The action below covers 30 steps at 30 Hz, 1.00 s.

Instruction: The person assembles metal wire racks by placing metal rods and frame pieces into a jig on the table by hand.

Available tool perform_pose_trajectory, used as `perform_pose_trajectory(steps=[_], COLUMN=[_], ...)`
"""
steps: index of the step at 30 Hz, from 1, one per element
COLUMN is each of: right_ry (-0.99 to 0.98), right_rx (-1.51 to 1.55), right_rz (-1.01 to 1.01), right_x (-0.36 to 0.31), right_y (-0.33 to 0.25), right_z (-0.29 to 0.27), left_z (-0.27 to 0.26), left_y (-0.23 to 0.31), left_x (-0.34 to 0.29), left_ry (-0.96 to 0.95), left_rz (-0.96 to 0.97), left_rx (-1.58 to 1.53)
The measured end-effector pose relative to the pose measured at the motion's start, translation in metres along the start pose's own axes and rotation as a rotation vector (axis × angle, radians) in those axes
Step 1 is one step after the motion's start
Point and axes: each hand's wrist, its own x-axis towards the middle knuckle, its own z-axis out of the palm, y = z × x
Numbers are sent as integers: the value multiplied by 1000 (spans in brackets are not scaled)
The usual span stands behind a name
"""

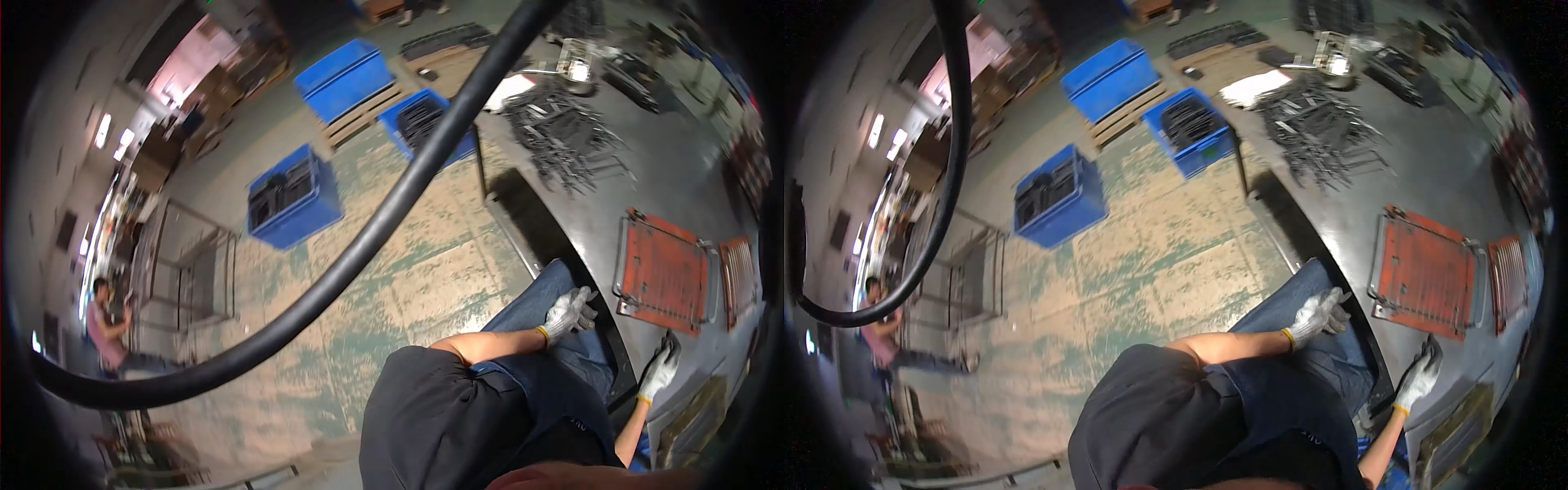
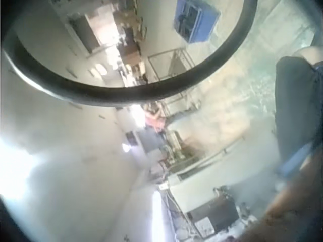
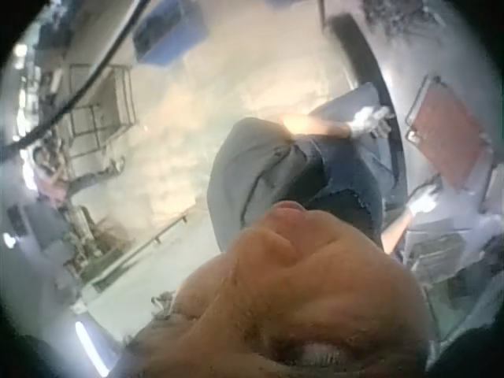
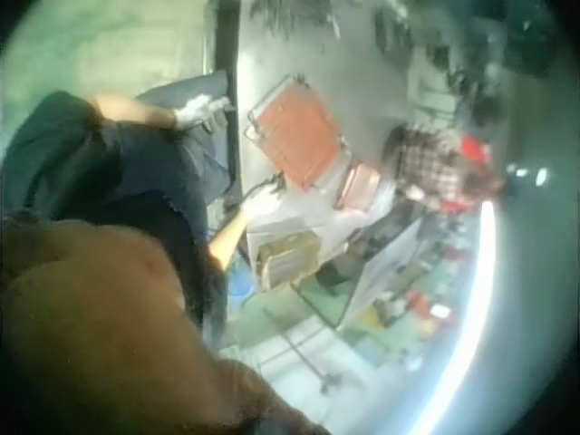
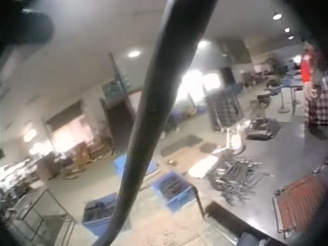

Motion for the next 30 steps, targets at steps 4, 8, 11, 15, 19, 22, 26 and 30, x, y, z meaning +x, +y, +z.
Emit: perform_pose_trajectory(steps=[4,8,11,15,19,22,26,30], right_ry=[-69,-48,-180,-141,-188,-152,-187,-176], right_rx=[-492,-642,-601,-580,-540,-593,-549,-580], right_rz=[-284,-405,-298,-383,-289,-281,-326,-311], right_x=[1,11,21,32,33,41,39,40], right_y=[-13,-5,-18,-5,0,16,4,8], right_z=[-2,-2,-5,4,-5,-1,0,-6], left_z=[-34,-53,-69,-114,-100,-106,-114,-119], left_y=[-6,-20,-53,-127,-70,-66,-62,-64], left_x=[-8,-8,-6,29,0,-2,-10,-9], left_ry=[38,-108,-274,-588,-406,-337,-372,-438], left_rz=[-56,-120,-248,146,-169,-255,-277,-284], left_rx=[-89,-292,-477,-399,-598,-622,-661,-682])
